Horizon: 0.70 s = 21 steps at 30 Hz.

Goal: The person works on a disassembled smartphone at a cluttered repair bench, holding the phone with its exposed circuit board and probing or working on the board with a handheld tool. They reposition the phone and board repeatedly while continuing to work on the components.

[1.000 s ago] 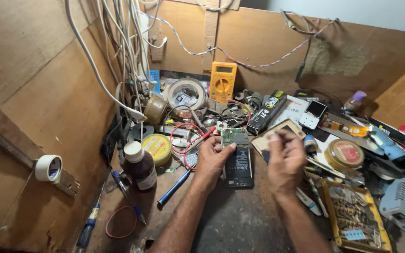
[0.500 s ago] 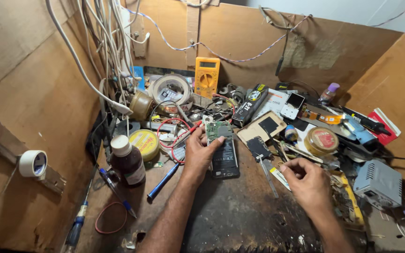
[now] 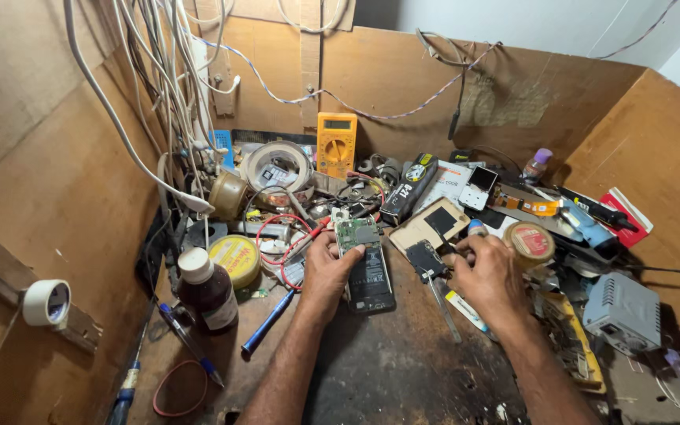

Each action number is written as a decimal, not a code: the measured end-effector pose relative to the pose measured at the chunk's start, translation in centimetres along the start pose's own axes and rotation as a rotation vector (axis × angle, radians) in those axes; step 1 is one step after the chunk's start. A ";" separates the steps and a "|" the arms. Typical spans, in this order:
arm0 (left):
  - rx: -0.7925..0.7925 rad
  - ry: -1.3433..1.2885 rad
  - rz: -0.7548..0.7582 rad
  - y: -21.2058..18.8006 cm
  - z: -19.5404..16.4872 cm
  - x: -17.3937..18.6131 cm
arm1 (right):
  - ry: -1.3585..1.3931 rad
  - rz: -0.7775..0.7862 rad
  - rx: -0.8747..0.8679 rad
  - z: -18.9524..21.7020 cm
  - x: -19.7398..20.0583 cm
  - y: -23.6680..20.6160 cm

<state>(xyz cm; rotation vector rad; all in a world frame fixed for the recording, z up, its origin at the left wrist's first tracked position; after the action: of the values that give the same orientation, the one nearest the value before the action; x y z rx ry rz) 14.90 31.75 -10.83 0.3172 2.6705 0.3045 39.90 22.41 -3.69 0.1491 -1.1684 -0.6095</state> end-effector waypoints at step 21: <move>0.032 0.005 -0.060 0.5 -0.4 -0.1 | 1.407 -0.086 -0.149 1.9 1.4 0.8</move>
<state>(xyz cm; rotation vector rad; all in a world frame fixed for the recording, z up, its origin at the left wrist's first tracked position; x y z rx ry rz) 14.89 32.09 -10.30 0.2453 2.6860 0.2445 38.85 22.74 -1.41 0.4137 0.2434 -0.4862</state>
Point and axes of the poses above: each hand's wrist, its own y-axis towards the middle knuckle, its own x-axis out of the back of the hand, z = x × y, the point moved 7 cm from there along y, towards the middle knuckle, and after that the axes turned 7 degrees about -x, right-handed, at the moved point
